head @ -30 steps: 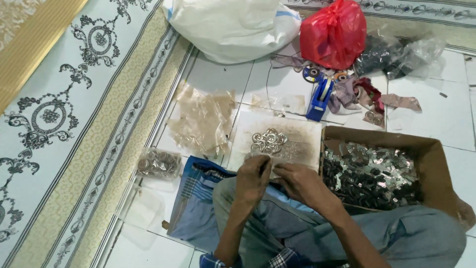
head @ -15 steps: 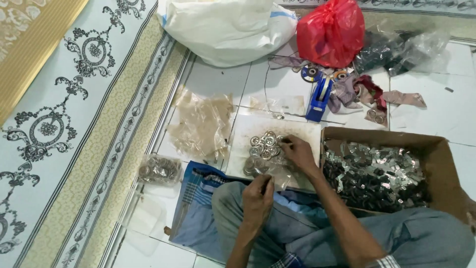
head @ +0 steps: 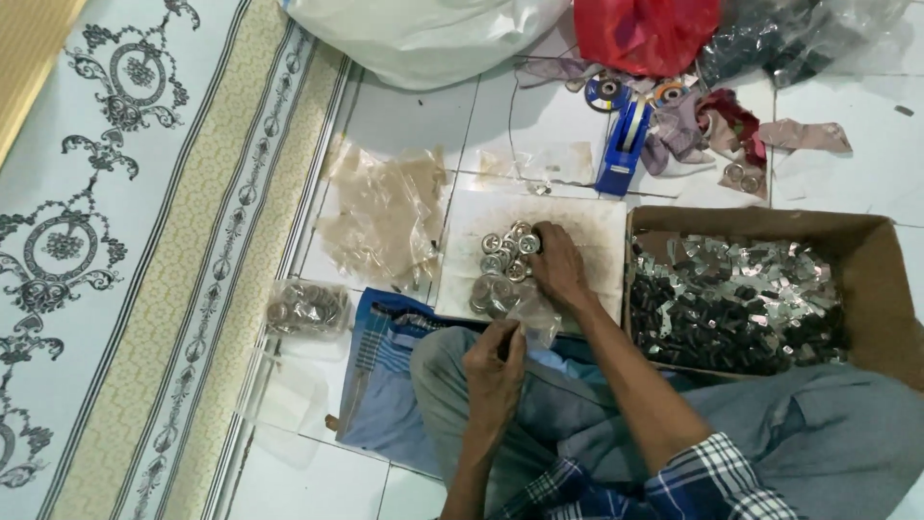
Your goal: Sorting and packing small metal components into plastic bags while sitting on the floor.
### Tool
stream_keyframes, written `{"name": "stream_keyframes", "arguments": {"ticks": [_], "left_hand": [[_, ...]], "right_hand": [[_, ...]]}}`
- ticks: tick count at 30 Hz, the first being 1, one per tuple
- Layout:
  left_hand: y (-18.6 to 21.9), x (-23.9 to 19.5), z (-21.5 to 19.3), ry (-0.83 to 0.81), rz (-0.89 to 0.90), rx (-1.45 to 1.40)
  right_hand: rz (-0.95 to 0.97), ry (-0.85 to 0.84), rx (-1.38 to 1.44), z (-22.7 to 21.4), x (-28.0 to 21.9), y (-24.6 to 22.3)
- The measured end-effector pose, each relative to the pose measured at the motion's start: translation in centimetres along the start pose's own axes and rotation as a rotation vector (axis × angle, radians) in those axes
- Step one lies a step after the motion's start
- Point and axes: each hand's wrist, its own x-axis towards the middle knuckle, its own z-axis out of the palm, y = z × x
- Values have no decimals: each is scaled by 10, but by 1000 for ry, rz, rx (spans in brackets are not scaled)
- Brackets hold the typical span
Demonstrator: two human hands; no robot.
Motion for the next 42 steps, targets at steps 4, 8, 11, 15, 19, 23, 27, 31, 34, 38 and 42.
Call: {"name": "stream_keyframes", "arguments": {"ticks": [4, 8, 11, 15, 19, 23, 27, 31, 34, 38, 42], "left_hand": [[-7, -5, 3, 34, 42, 70], [-6, -11, 3, 62, 70, 52], [-6, -10, 6, 82, 50, 27], [-13, -16, 9, 125, -3, 39], [-20, -23, 8, 142, 39, 153], [-13, -27, 9, 164, 5, 62], [-18, -25, 8, 167, 85, 104], [-18, -25, 8, 186, 22, 96], [-20, -23, 10, 225, 79, 121], [-18, -20, 16, 245, 76, -11], [-3, -17, 16, 238, 116, -11]], "right_hand": [[-19, 8, -12, -4, 0, 2], [88, 60, 194, -25, -9, -9], [221, 107, 448, -37, -9, 3], [335, 118, 740, -41, -21, 35], [333, 117, 905, -23, -42, 70], [336, 91, 789, -37, -47, 57], [334, 49, 761, -42, -47, 51], [350, 74, 995, -30, -51, 72], [409, 141, 1010, -44, -72, 48], [233, 307, 890, -89, -124, -47], [-26, 346, 495, -78, -164, -67]]}}
